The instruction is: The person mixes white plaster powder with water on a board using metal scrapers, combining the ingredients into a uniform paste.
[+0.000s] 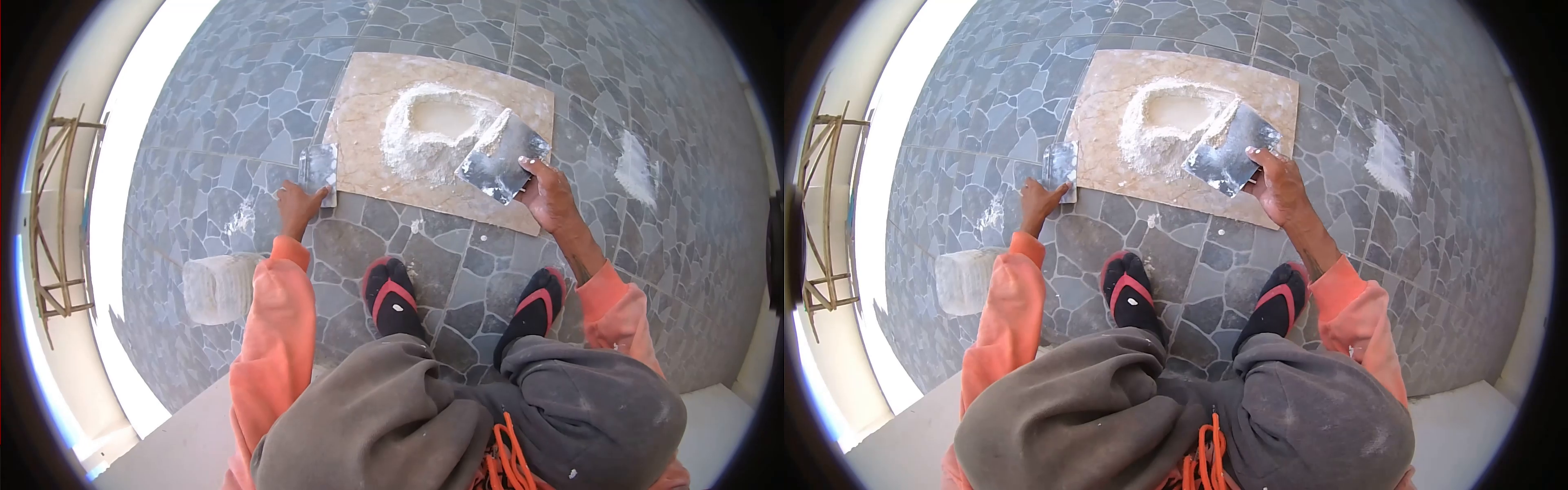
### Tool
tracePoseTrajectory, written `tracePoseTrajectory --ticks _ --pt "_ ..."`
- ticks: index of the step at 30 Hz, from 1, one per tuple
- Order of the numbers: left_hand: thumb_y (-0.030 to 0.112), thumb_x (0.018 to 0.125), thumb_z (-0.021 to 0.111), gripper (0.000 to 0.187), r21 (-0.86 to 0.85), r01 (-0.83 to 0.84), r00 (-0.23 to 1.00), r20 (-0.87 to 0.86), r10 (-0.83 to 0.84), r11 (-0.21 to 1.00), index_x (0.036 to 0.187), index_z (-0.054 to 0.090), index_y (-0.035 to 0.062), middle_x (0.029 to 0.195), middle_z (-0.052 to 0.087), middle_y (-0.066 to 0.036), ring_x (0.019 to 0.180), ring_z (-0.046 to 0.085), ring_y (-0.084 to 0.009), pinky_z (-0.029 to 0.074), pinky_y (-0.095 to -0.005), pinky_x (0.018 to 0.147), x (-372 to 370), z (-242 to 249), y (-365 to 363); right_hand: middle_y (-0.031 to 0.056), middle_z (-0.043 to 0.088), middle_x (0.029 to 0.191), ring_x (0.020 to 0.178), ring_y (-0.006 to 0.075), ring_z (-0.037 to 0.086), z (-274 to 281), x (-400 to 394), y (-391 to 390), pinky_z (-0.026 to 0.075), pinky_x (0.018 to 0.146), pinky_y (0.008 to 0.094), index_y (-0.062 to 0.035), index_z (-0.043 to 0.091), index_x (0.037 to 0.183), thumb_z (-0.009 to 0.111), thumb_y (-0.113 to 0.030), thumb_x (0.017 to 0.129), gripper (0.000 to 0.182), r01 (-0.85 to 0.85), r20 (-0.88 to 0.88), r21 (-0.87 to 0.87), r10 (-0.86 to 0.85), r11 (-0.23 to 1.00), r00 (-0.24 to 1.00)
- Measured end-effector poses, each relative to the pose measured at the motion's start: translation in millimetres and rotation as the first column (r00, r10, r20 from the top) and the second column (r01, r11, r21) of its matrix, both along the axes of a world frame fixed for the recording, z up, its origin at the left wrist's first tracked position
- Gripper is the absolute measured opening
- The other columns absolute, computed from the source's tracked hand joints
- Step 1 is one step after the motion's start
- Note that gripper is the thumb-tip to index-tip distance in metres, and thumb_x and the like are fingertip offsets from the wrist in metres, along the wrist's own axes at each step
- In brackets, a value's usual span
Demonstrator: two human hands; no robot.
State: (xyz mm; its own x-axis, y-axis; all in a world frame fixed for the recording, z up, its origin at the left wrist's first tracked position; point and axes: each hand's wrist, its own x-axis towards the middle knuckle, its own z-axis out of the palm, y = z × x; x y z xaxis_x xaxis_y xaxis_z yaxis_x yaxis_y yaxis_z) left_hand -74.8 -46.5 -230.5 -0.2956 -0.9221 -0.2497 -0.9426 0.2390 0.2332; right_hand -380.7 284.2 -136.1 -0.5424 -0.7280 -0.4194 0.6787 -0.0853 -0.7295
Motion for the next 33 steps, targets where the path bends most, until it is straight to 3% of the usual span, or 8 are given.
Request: tracePoseTrajectory --ticks 5,8,11,14,17,21,26,33 --pt "0.054 0.064 0.082 0.105 0.075 0.013 1.0 0.0 -0.013 0.997 0.128 0.035 -0.0148 0.12 0.054 -0.035 0.109 0.059 -0.0436 0.05 -0.045 0.087 -1 4 -17 0.0117 0.063 0.105 0.097 0.0237 0.063 2 -25 15 0.051 0.088 0.0437 0.0024 0.057 0.113 0.066 -0.018 0.086 0.035 0.04 -0.08 0.008 -0.039 0.999 0.996" --pt "0.046 0.068 0.081 0.087 0.076 0.109 0.988 -0.114 -0.1 0.991 0.123 0.047 -0.0118 0.108 0.063 -0.03 0.103 0.064 -0.0384 0.05 -0.0429 0.086 4 7 -29 0.0121 0.062 0.105 0.097 0.0225 0.063 1 -33 21 0.053 0.086 0.0423 0.0031 0.056 0.113 0.067 -0.017 0.085 0.036 0.039 -0.115 0.045 -0.033 0.998 0.993" --pt "0.038 0.078 0.075 0.056 0.232 0.311 0.893 -0.403 -0.2 0.921 0.109 0.061 -0.0068 0.089 0.068 -0.02 0.087 0.067 -0.0294 0.05 -0.0384 0.08 2 4 -44 0.0119 0.062 0.105 0.096 0.0216 0.063 0 -34 22 0.055 0.084 0.0411 0.0034 0.054 0.114 0.066 -0.016 0.086 0.036 0.053 -0.127 0.071 -0.044 0.996 0.991" --pt "0.032 0.088 0.066 0.038 0.207 0.335 0.874 -0.432 -0.221 0.919 0.098 0.066 -0.0038 0.077 0.066 -0.012 0.073 0.061 -0.0198 0.048 -0.0343 0.073 -39 83 -8 0.0117 0.062 0.105 0.095 0.0213 0.064 -10 -38 20 0.056 0.083 0.0411 0.0035 0.052 0.115 0.065 -0.015 0.086 0.036 0.065 -0.138 0.105 -0.05 0.992 0.989" --pt "0.032 0.092 0.06 0.039 0.238 0.449 0.788 -0.561 -0.256 0.862 0.102 0.065 -0.0052 0.078 0.064 -0.007 0.071 0.054 -0.0136 0.046 -0.032 0.069 -72 119 7 0.0115 0.062 0.105 0.094 0.0212 0.064 -6 -31 11 0.057 0.082 0.0418 0.0033 0.051 0.116 0.063 -0.015 0.087 0.036 0.042 -0.165 0.106 -0.024 0.994 0.986" --pt "0.033 0.092 0.06 0.041 0.215 0.554 0.692 -0.656 -0.301 0.804 0.103 0.064 -0.0058 0.078 0.064 -0.007 0.071 0.054 -0.0127 0.045 -0.0315 0.068 -115 162 34 0.0112 0.062 0.104 0.091 0.0206 0.064 8 -22 -7 0.057 0.082 0.0409 0.0041 0.051 0.116 0.063 -0.014 0.087 0.036 0.024 -0.19 0.14 0.003 0.99 0.982" --pt "0.033 0.093 0.059 0.04 0.191 0.617 0.655 -0.662 -0.365 0.763 0.102 0.063 -0.006 0.074 0.063 -0.006 0.068 0.054 -0.0137 0.045 -0.0325 0.065 -152 174 58 0.0115 0.063 0.099 0.087 0.0198 0.065 13 -19 -22 0.058 0.078 0.0386 0.0068 0.05 0.116 0.061 -0.012 0.087 0.036 0.001 -0.224 0.157 0.034 0.988 0.974" --pt "0.028 0.095 0.056 0.033 -0.093 0.717 0.553 -0.529 -0.644 0.691 0.094 0.06 -0.0048 0.069 0.061 -0.016 0.06 0.056 -0.0206 0.045 -0.0375 0.059 -195 175 114 0.012 0.064 0.08 0.069 0.0179 0.064 11 -16 -52 0.057 0.062 0.0335 0.0127 0.06 0.092 0.057 -0.01 0.086 0.024 0.076 -0.448 0.265 0.053 0.961 0.892"
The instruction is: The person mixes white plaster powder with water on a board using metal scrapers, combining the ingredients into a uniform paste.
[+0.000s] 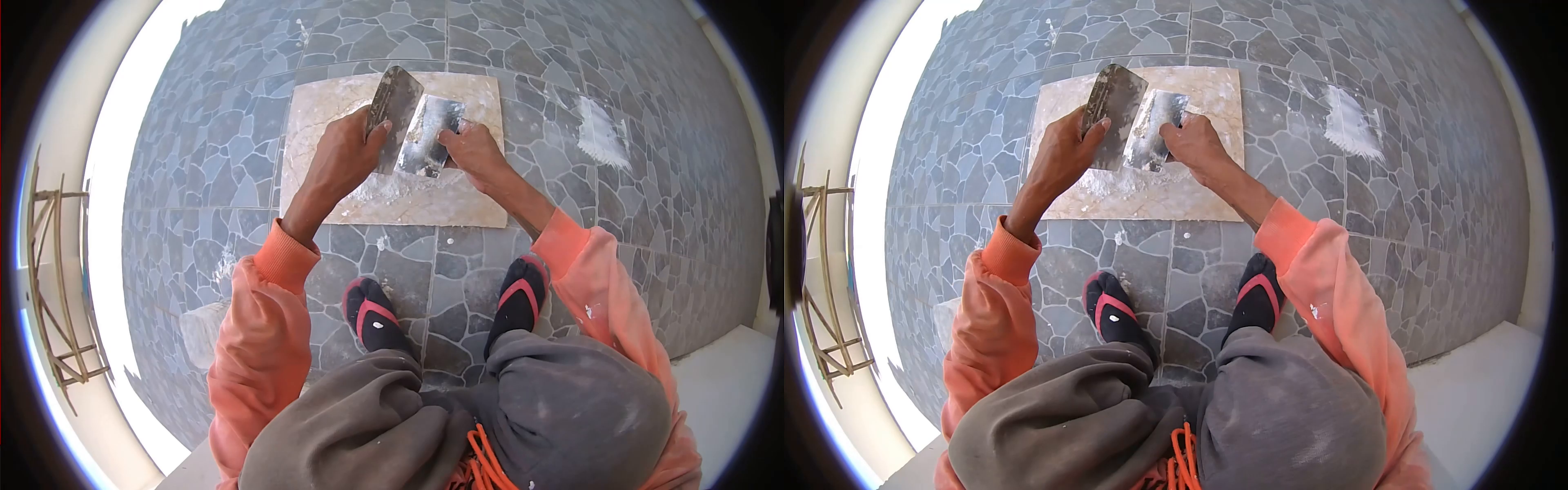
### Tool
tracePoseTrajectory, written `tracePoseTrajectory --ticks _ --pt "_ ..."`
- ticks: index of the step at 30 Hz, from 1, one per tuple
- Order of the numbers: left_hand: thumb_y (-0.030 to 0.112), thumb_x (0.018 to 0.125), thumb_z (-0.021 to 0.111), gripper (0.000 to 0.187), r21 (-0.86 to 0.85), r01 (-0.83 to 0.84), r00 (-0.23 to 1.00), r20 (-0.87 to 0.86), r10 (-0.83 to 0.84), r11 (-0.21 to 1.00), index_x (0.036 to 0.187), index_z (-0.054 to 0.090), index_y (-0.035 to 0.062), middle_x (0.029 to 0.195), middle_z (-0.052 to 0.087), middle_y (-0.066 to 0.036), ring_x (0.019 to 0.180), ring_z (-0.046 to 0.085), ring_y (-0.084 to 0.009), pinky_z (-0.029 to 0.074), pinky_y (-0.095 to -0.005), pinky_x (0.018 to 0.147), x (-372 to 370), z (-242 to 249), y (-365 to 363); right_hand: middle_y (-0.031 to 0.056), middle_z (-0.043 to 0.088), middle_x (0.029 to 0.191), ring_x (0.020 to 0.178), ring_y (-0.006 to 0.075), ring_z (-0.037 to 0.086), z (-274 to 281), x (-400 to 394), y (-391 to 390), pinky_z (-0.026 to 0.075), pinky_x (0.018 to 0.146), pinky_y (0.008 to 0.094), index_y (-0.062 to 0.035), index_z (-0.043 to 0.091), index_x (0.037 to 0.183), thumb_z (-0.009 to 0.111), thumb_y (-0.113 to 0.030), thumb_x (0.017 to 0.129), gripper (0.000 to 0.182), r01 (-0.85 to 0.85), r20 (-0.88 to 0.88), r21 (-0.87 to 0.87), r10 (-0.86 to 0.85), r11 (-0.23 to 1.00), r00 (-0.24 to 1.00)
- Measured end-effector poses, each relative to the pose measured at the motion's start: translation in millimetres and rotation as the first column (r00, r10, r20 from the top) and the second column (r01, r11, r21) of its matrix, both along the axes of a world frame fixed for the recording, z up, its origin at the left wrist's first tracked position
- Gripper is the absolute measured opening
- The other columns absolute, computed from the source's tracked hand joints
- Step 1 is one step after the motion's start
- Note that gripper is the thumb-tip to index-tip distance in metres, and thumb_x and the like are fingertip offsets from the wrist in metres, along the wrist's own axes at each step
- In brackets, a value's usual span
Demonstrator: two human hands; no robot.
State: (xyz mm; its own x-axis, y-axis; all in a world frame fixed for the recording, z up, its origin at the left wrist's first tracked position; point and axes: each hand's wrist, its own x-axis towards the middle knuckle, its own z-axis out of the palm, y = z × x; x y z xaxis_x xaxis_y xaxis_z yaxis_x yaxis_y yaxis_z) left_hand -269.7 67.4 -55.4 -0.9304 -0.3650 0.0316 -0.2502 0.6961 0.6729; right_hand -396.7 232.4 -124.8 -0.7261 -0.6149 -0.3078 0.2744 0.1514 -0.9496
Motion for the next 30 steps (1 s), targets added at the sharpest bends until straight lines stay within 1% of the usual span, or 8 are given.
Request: tracePoseTrajectory --ticks 1,2,6,11,17,23,26,30 --pt "0.027 0.095 0.056 0.032 -0.039 0.024 0.999 -0.022 -0.025 0.999 0.092 0.06 -0.0048 0.068 0.06 -0.018 0.06 0.055 -0.0219 0.044 -0.0381 0.059 -6 -2 6 0.0119 0.064 0.076 0.066 0.0177 0.064 0 0 -3 0.056 0.059 0.0328 0.0137 0.061 0.088 0.056 -0.01 0.085 0.024 -0.003 -0.054 0.037 0.005 0.999 0.999" --pt "0.024 0.094 0.055 0.029 -0.073 0.033 0.999 -0.02 -0.034 0.997 0.091 0.059 -0.0047 0.069 0.06 -0.023 0.061 0.058 -0.0321 0.045 -0.0423 0.061 -11 -4 12 0.0115 0.063 0.071 0.063 0.0178 0.062 5 2 -5 0.055 0.056 0.0324 0.0137 0.061 0.08 0.056 -0.01 0.083 0.024 -0.004 -0.062 0.017 0.005 1.0 0.998" --pt "0.02 0.091 0.055 0.024 -0.125 0.055 0.996 -0.06 -0.063 0.991 0.092 0.061 -0.0032 0.078 0.063 -0.027 0.077 0.06 -0.0459 0.046 -0.0505 0.069 -28 -22 22 0.0068 0.06 0.066 0.058 0.0136 0.056 22 1 -8 0.049 0.055 0.0316 0.0082 0.063 0.082 0.061 -0.014 0.086 0.023 -0.002 -0.15 0.156 0.026 0.988 0.988" --pt "0.017 0.089 0.054 0.02 -0.151 0.008 1.0 -0.02 -0.011 0.988 0.088 0.058 -0.0031 0.08 0.063 -0.027 0.079 0.06 -0.0468 0.046 -0.0541 0.073 -35 -33 26 0.0067 0.058 0.061 0.055 0.0128 0.053 11 -2 -7 0.045 0.051 0.0323 0.0076 0.062 0.076 0.063 -0.015 0.084 0.025 -0.035 -0.257 0.244 0.099 0.969 0.961" --pt "0.018 0.088 0.055 0.022 -0.194 -0.002 1.0 0.016 0.005 0.981 0.087 0.058 -0.0039 0.083 0.064 -0.028 0.08 0.061 -0.0466 0.046 -0.0543 0.074 -36 -42 17 0.0069 0.059 0.064 0.057 0.0124 0.052 9 5 -8 0.041 0.051 0.0328 0.0076 0.061 0.08 0.063 -0.016 0.085 0.024 -0.042 -0.214 0.208 0.087 0.977 0.973" --pt "0.021 0.09 0.056 0.025 -0.242 -0.041 0.997 0.048 0.054 0.969 0.089 0.058 -0.0039 0.081 0.063 -0.029 0.08 0.06 -0.0465 0.046 -0.0517 0.072 -35 -47 3 0.0061 0.055 0.065 0.061 0.0135 0.047 34 6 -1 0.04 0.054 0.0342 0.0071 0.061 0.081 0.064 -0.018 0.084 0.026 -0.087 -0.253 0.314 0.172 0.945 0.952" --pt "0.021 0.091 0.056 0.025 -0.224 -0.034 0.999 0.021 0.039 0.974 0.09 0.058 -0.0035 0.082 0.062 -0.028 0.08 0.06 -0.046 0.046 -0.0505 0.072 -31 -40 -4 0.006 0.052 0.06 0.057 0.0128 0.045 33 -1 11 0.038 0.05 0.0365 0.005 0.056 0.074 0.056 -0.014 0.08 0.02 -0.014 -0.326 0.323 0.125 0.946 0.937" --pt "0.017 0.091 0.058 0.024 -0.231 0.041 0.998 -0.034 -0.05 0.972 0.102 0.061 -0.004 0.09 0.064 -0.023 0.081 0.06 -0.042 0.046 -0.0466 0.071 -20 -30 -16 0.0067 0.055 0.066 0.063 0.0128 0.048 30 -16 33 0.041 0.058 0.0342 0.0073 0.06 0.088 0.06 -0.02 0.085 0.027 0.021 -0.347 0.258 0.073 0.966 0.935"
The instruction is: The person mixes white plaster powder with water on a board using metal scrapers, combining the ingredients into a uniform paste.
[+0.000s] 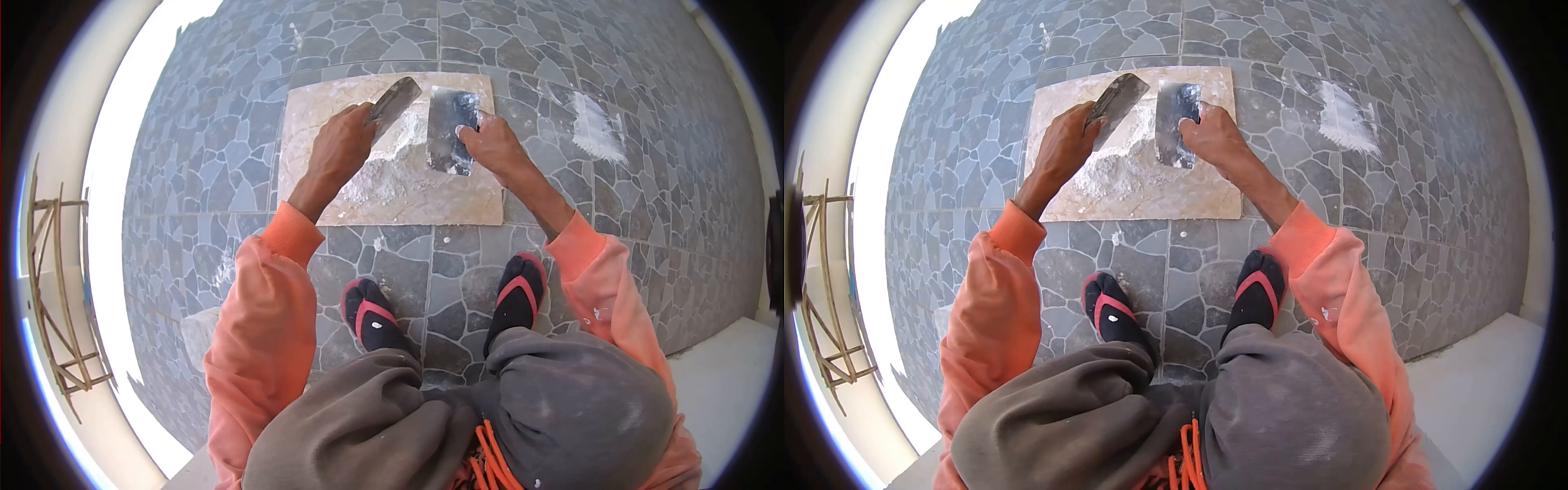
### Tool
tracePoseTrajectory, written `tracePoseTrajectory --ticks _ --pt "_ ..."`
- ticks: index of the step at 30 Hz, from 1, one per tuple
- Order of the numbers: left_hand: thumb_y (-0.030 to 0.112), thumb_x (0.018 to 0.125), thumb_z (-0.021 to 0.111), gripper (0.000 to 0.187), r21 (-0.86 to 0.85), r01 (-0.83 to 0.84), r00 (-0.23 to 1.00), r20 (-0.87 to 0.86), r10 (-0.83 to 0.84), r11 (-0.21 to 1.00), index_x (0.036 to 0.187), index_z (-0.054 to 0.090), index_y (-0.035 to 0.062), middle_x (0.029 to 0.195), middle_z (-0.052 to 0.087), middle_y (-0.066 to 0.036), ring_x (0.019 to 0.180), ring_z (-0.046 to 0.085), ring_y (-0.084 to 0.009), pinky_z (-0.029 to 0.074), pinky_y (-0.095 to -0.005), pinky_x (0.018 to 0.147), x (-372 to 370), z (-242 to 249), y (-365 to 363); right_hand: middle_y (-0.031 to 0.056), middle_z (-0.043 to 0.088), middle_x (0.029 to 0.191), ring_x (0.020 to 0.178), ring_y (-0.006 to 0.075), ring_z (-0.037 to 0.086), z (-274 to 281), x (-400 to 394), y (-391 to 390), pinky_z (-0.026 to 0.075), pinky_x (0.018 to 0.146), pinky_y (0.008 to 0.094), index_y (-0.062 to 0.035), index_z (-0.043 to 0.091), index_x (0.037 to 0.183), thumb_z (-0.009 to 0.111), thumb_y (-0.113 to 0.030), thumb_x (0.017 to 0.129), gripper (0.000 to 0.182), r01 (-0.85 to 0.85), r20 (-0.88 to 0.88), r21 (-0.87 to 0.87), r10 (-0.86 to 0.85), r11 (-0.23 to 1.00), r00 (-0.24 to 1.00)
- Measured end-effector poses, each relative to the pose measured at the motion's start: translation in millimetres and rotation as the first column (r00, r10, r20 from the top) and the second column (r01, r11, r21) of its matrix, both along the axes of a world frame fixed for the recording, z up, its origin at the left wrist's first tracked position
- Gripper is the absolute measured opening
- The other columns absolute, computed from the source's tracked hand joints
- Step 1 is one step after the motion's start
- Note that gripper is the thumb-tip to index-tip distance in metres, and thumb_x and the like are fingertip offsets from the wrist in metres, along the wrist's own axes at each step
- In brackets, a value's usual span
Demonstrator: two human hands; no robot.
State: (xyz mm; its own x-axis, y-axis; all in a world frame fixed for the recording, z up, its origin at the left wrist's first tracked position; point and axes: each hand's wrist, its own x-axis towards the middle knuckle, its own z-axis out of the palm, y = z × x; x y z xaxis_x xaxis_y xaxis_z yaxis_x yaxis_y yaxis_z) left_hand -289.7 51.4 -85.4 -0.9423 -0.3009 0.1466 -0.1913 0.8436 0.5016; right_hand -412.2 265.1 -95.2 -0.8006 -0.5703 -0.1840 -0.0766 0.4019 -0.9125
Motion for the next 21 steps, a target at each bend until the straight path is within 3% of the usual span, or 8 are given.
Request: tracePoseTrajectory --ticks 4,7,10,13,16,21 --pt "0.01 0.089 0.062 0.02 -0.115 0.108 0.987 -0.106 -0.12 0.987 0.106 0.064 0.0003 0.095 0.064 -0.015 0.083 0.062 -0.0349 0.049 -0.0406 0.074 14 2 -9 0.0083 0.056 0.063 0.06 0.013 0.047 13 -8 17 0.042 0.057 0.0343 0.0068 0.062 0.099 0.058 -0.02 0.088 0.029 -0.026 -0.172 0.107 0.044 0.994 0.984" --pt "0.002 0.084 0.066 0.017 -0.26 0.175 0.952 -0.201 -0.231 0.95 0.1 0.066 0.005 0.094 0.063 -0.011 0.085 0.063 -0.0299 0.051 -0.0376 0.077 25 -5 -18 0.0218 0.066 0.082 0.074 0.0321 0.064 26 -10 22 0.048 0.071 0.0415 0.0019 0.063 0.104 0.053 -0.016 0.086 0.027 -0.108 -0.187 0.283 0.165 0.953 0.968" --pt "0.001 0.081 0.068 0.018 -0.313 0.191 0.939 -0.219 -0.266 0.93 0.097 0.064 0.006 0.097 0.062 -0.009 0.09 0.062 -0.0289 0.051 -0.0381 0.079 36 -9 -21 0.023 0.065 0.088 0.079 0.038 0.063 26 -3 28 0.049 0.074 0.0436 0.0009 0.062 0.106 0.052 -0.012 0.087 0.025 -0.218 -0.366 0.235 0.294 0.947 0.883" --pt "0.0 0.078 0.069 0.02 -0.323 0.209 0.928 -0.232 -0.291 0.923 0.096 0.063 0.0073 0.098 0.061 -0.007 0.094 0.06 -0.0285 0.049 -0.0388 0.082 42 -13 -24 0.0183 0.065 0.094 0.084 0.0364 0.064 21 2 28 0.051 0.075 0.0434 -0.0019 0.063 0.108 0.053 -0.007 0.086 0.025 -0.336 -0.566 0.197 0.387 0.921 0.728" --pt "0.0 0.077 0.068 0.021 -0.311 0.216 0.921 -0.249 -0.299 0.925 0.096 0.062 0.0086 0.099 0.059 -0.007 0.095 0.058 -0.0284 0.048 -0.0395 0.083 45 -17 -26 0.0141 0.065 0.095 0.088 0.0326 0.064 16 6 22 0.053 0.077 0.0411 -0.0052 0.064 0.109 0.055 -0.003 0.083 0.028 -0.409 -0.709 0.265 0.464 0.873 0.531" --pt "-0.001 0.076 0.071 0.023 -0.311 0.256 0.909 -0.245 -0.337 0.915 0.096 0.064 0.0084 0.098 0.059 -0.007 0.094 0.059 -0.0279 0.051 -0.0383 0.081 46 -13 -28 0.0116 0.064 0.091 0.089 0.0303 0.063 13 10 -1 0.053 0.076 0.0403 -0.0069 0.064 0.106 0.057 0.003 0.078 0.031 -0.42 -0.721 0.423 0.58 0.803 0.381"
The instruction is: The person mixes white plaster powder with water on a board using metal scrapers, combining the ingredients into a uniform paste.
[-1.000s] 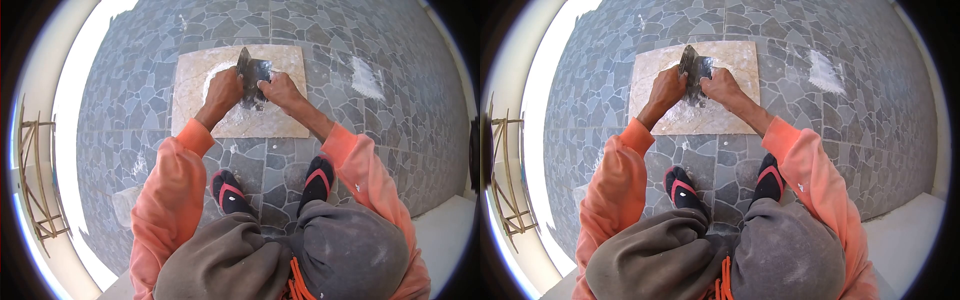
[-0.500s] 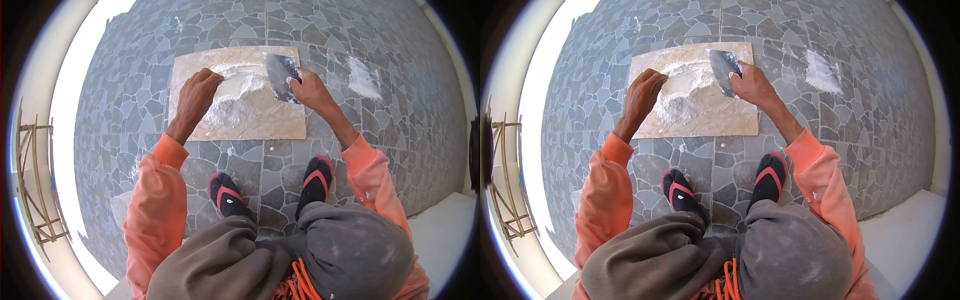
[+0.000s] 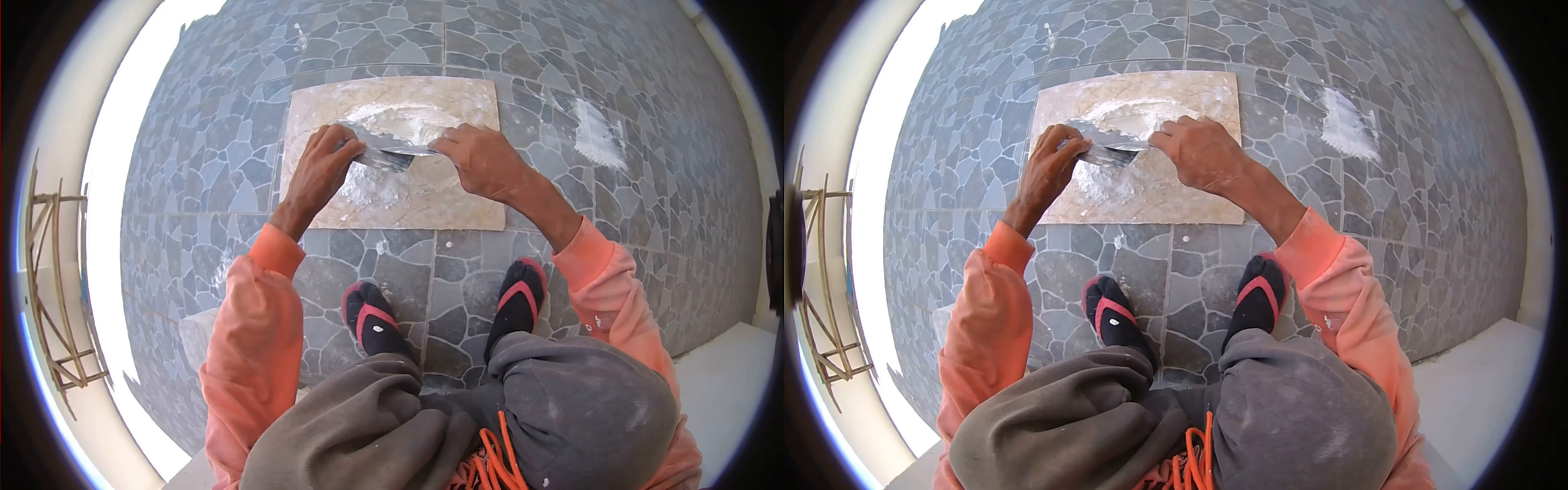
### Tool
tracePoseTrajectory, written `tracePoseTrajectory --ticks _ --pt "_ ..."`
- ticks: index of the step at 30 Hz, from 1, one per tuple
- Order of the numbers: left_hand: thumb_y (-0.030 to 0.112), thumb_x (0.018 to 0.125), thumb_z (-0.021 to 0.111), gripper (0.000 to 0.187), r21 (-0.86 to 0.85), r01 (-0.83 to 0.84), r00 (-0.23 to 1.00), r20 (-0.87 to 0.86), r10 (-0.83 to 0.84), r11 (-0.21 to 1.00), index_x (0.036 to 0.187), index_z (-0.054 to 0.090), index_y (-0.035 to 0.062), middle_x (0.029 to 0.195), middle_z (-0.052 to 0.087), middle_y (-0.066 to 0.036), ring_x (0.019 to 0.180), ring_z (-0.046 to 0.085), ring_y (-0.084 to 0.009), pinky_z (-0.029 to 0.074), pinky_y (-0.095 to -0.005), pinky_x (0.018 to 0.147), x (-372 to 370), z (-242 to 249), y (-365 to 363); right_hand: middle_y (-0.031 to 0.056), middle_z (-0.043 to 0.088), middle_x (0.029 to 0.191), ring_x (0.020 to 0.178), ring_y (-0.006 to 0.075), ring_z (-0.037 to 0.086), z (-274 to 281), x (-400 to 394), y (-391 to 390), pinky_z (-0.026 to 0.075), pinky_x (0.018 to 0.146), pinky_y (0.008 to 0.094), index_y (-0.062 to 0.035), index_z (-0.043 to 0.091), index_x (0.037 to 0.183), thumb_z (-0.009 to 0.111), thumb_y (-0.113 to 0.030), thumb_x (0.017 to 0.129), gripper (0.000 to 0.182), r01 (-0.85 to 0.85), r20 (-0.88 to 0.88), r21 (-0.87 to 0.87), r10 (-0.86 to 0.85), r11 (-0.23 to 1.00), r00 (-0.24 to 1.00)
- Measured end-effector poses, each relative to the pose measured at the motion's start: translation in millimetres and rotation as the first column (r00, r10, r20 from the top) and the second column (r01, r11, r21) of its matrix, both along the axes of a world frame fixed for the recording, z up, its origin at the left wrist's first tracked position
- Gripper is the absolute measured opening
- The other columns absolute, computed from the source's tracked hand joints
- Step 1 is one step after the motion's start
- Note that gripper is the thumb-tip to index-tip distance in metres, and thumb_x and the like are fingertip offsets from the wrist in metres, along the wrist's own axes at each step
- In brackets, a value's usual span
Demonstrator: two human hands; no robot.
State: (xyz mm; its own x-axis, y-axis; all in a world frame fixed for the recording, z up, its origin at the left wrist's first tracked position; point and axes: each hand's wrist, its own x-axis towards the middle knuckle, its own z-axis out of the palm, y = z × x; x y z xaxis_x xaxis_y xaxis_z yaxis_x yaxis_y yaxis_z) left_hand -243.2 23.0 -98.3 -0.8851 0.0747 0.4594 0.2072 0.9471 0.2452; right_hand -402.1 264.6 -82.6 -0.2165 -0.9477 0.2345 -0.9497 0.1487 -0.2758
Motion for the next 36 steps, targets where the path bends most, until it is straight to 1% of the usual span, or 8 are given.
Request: tracePoseTrajectory --ticks 12,17,20,21,24,27,30,36 --pt "-0.006 0.074 0.067 0.026 0.168 0.034 0.999 -0.006 -0.033 0.985 0.096 0.064 0.0073 0.098 0.057 -0.008 0.095 0.056 -0.0287 0.05 -0.0386 0.081 -6 -15 17 0.011 0.066 0.092 0.091 0.0316 0.065 -18 -34 -59 0.054 0.077 0.0425 -0.0062 0.065 0.103 0.059 0.005 0.075 0.03 0.013 -0.109 0.274 0.018 0.962 0.994" --pt "-0.006 0.076 0.067 0.022 0.305 -0.14 0.989 -0.012 0.15 0.942 0.095 0.064 0.0058 0.093 0.059 -0.009 0.088 0.059 -0.0293 0.05 -0.0382 0.077 28 -7 19 0.0092 0.064 0.091 0.093 0.0285 0.064 -17 -41 -62 0.053 0.079 0.0408 -0.0071 0.064 0.098 0.061 0.002 0.076 0.024 0.038 -0.253 0.371 0.062 0.928 0.965" --pt "-0.003 0.082 0.066 0.016 0.4 -0.328 0.932 -0.011 0.363 0.856 0.096 0.064 0.0037 0.091 0.06 -0.011 0.083 0.061 -0.0309 0.049 -0.0361 0.074 66 -14 14 0.0088 0.062 0.091 0.093 0.0266 0.062 -18 -41 -60 0.051 0.078 0.0401 -0.008 0.063 0.096 0.06 -0.001 0.08 0.018 0.014 -0.328 0.378 0.12 0.926 0.937" --pt "0.003 0.086 0.066 0.012 0.425 -0.405 0.902 0.04 0.43 0.81 0.097 0.062 0.002 0.091 0.061 -0.01 0.084 0.062 -0.0243 0.048 -0.0328 0.073 83 -21 9 0.0098 0.062 0.091 0.093 0.0269 0.062 -17 -42 -59 0.051 0.076 0.0408 -0.0079 0.063 0.097 0.058 -0.003 0.083 0.015 0.002 -0.337 0.374 0.134 0.927 0.932" --pt "0.006 0.087 0.066 0.019 0.525 -0.682 0.725 0.39 0.568 0.51 0.103 0.059 -0.0004 0.085 0.061 -0.007 0.082 0.06 -0.0158 0.047 -0.0307 0.072 131 -33 5 0.0109 0.061 0.092 0.095 0.0267 0.061 -15 -44 -57 0.05 0.078 0.0406 -0.0079 0.064 0.095 0.057 -0.006 0.086 0.012 -0.008 -0.36 0.344 0.14 0.939 0.922" --pt "0.008 0.086 0.067 0.031 0.646 -0.666 0.726 0.446 0.524 0.373 0.113 0.054 0.0002 0.081 0.063 -0.004 0.075 0.057 -0.0087 0.046 -0.0249 0.065 183 -79 -6 0.011 0.061 0.095 0.098 0.0261 0.06 -18 -41 -51 0.048 0.082 0.0402 -0.0081 0.064 0.092 0.057 -0.007 0.085 0.01 -0.032 -0.404 0.282 0.149 0.959 0.902" --pt "0.008 0.086 0.067 0.039 0.582 -0.764 0.635 0.598 0.489 0.28 0.12 0.05 -0.001 0.083 0.064 -0.004 0.071 0.057 -0.008 0.046 -0.0246 0.064 226 -110 -11 0.0109 0.061 0.097 0.1 0.0259 0.059 -23 -36 -41 0.047 0.086 0.0402 -0.0084 0.066 0.093 0.059 -0.008 0.084 0.012 -0.068 -0.431 0.192 0.147 0.979 0.89" --pt "0.012 0.084 0.067 0.04 0.598 -0.779 0.608 0.651 0.455 0.186 0.118 0.052 -0.0018 0.092 0.065 -0.009 0.079 0.062 -0.0138 0.049 -0.0298 0.069 247 -123 -1 0.0112 0.061 0.1 0.101 0.0263 0.057 -31 -27 -26 0.047 0.089 0.04 -0.0089 0.068 0.101 0.059 -0.009 0.083 0.02 -0.141 -0.487 0.036 0.14 0.989 0.862"
